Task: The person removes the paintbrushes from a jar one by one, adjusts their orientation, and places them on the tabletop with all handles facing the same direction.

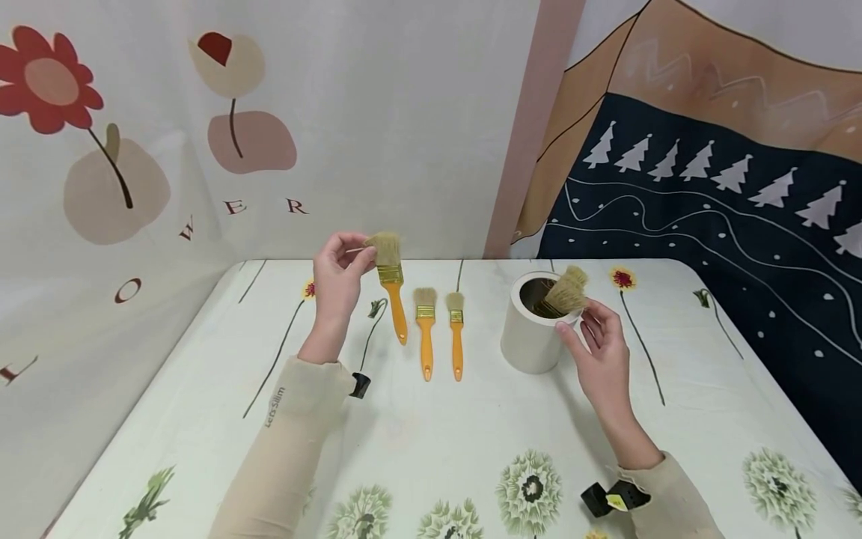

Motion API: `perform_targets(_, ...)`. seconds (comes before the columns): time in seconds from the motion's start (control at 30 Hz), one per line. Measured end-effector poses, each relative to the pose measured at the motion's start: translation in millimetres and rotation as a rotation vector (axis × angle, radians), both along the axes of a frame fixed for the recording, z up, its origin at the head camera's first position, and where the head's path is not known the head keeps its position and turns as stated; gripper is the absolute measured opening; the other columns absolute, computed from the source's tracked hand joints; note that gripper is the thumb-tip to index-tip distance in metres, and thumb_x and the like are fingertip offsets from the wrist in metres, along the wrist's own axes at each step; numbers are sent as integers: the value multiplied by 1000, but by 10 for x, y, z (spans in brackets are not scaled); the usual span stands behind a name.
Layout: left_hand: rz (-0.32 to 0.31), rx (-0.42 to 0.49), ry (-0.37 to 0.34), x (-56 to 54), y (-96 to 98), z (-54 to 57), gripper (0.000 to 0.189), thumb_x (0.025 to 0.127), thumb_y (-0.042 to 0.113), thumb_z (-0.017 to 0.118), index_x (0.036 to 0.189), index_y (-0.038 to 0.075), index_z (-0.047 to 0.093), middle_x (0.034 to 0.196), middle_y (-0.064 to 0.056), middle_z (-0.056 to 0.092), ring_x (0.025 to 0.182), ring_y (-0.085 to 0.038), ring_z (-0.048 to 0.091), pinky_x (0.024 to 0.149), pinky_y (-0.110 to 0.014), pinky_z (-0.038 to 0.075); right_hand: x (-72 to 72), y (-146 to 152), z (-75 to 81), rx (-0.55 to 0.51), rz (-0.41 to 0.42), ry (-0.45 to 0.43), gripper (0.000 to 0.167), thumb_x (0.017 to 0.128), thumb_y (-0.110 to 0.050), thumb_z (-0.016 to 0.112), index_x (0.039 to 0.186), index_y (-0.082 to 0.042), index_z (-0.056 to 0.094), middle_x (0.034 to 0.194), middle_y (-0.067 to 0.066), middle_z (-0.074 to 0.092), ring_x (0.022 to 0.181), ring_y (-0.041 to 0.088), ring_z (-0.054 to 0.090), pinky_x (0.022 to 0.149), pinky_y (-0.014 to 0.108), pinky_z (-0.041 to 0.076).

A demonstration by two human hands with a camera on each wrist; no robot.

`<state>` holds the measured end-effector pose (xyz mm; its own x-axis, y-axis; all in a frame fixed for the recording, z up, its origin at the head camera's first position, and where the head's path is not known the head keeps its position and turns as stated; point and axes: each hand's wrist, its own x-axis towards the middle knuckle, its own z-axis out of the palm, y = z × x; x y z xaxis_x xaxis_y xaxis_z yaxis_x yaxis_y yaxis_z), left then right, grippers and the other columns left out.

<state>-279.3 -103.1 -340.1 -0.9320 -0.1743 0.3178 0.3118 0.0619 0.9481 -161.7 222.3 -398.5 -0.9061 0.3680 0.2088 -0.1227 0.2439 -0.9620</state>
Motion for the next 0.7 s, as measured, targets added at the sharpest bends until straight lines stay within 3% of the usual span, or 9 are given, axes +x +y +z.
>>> perform_targets(0.23,17,-65,-123,-55,-56,-74,15,96,6,65,109,3,60,99,3,62,91,-8,64,81,-16,59,-4,1,2,0,2,1,59,96,-11,65,145,3,36,152,16,42,147,28,38,120,28,34)
perform_targets(0.5,9,-104,-230,-139,-109,-206,18,96,6,65,113,2,59,105,-2,63,94,-9,64,82,-18,60,-3,3,0,2,4,-2,59,96,-11,65,146,2,36,152,15,42,147,27,38,120,25,34)
perform_targets(0.7,-12,-150,-283,-218,-151,-351,18,97,7,63,114,1,58,115,-12,65,94,-10,64,84,-21,60,2,1,0,-2,5,-1,59,96,-11,65,146,2,36,152,16,42,147,26,38,118,21,35)
